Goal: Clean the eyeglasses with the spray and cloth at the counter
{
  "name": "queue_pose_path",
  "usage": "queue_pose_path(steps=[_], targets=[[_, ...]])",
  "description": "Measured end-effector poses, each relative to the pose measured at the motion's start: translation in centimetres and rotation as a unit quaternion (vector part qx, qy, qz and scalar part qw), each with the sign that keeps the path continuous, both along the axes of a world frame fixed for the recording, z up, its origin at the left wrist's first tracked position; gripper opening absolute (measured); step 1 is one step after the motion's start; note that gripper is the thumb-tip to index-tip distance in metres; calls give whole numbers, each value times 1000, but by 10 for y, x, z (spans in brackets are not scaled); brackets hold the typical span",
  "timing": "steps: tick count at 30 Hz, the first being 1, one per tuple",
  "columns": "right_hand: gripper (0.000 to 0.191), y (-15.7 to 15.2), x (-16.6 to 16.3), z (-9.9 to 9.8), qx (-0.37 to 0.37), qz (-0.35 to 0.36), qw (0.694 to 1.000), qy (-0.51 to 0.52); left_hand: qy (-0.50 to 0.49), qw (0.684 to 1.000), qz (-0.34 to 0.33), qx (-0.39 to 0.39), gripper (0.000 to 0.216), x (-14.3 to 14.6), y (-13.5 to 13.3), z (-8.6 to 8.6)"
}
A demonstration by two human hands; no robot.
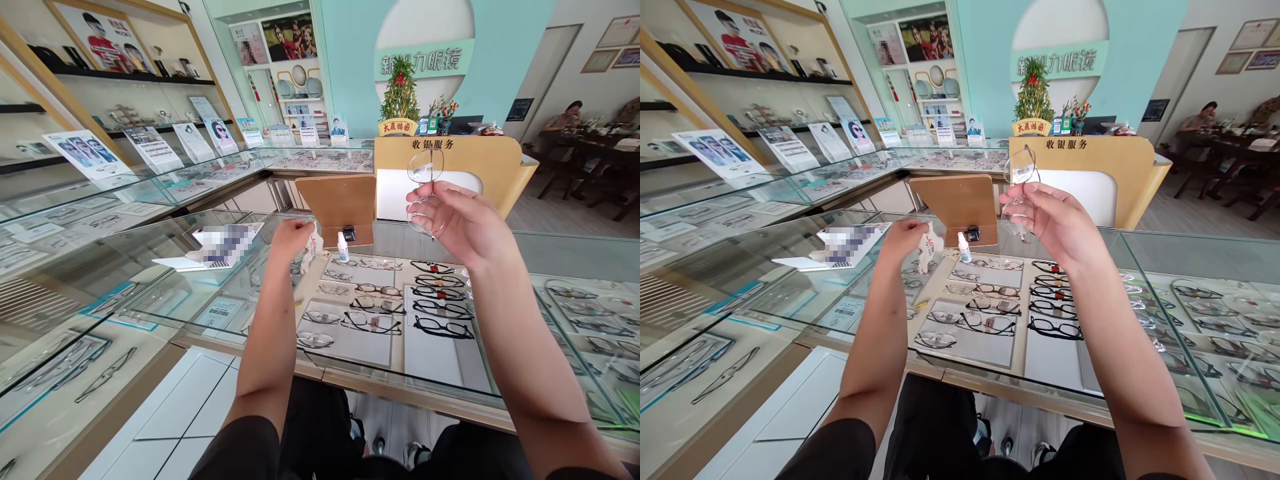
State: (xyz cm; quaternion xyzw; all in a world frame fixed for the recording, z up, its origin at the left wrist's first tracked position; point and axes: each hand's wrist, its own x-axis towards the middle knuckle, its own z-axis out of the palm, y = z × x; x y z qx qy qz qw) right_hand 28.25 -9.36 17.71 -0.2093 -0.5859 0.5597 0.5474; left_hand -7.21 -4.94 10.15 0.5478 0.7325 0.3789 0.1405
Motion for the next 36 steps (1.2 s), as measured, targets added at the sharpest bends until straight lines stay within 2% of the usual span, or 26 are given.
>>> queue_pose_path(steps=[4, 6, 9, 12, 15, 19, 23, 27, 29, 32, 36], targets=[[21, -4, 2, 3, 17, 13, 1000, 14, -77, 992, -27, 94, 24, 25, -13, 34], [21, -6, 1, 4, 21, 18, 999, 21, -166, 976, -88, 108, 27, 39, -16, 55], [20, -8, -1, 4, 27, 16, 999, 26, -282, 937, -190, 85, 31, 63, -22, 85], [18, -8, -2, 3, 50, -10, 998, 21, -325, 901, -277, 73, 38, 90, -29, 100], [16, -7, -2, 1, 74, -39, 996, 11, -337, 870, -351, 82, 51, 115, -36, 101], [16, -3, -2, -3, 99, -58, 993, -3, -362, 836, -406, 69, 60, 142, -38, 90], [18, 3, -6, -6, 108, -81, 991, -16, -392, 812, -424, 86, 56, 157, -39, 79], [20, 7, -8, -8, 113, -94, 989, -19, -415, 796, -427, 110, 46, 160, -35, 71], [22, 8, -8, -8, 109, -95, 989, -20, -411, 794, -432, 115, 39, 158, -33, 69], [21, 10, -8, -10, 102, -80, 992, -2, -366, 812, -433, 137, 30, 156, -31, 68], [20, 12, -11, -13, 106, -65, 992, 10, -363, 811, -426, 168, 35, 161, -34, 67]])
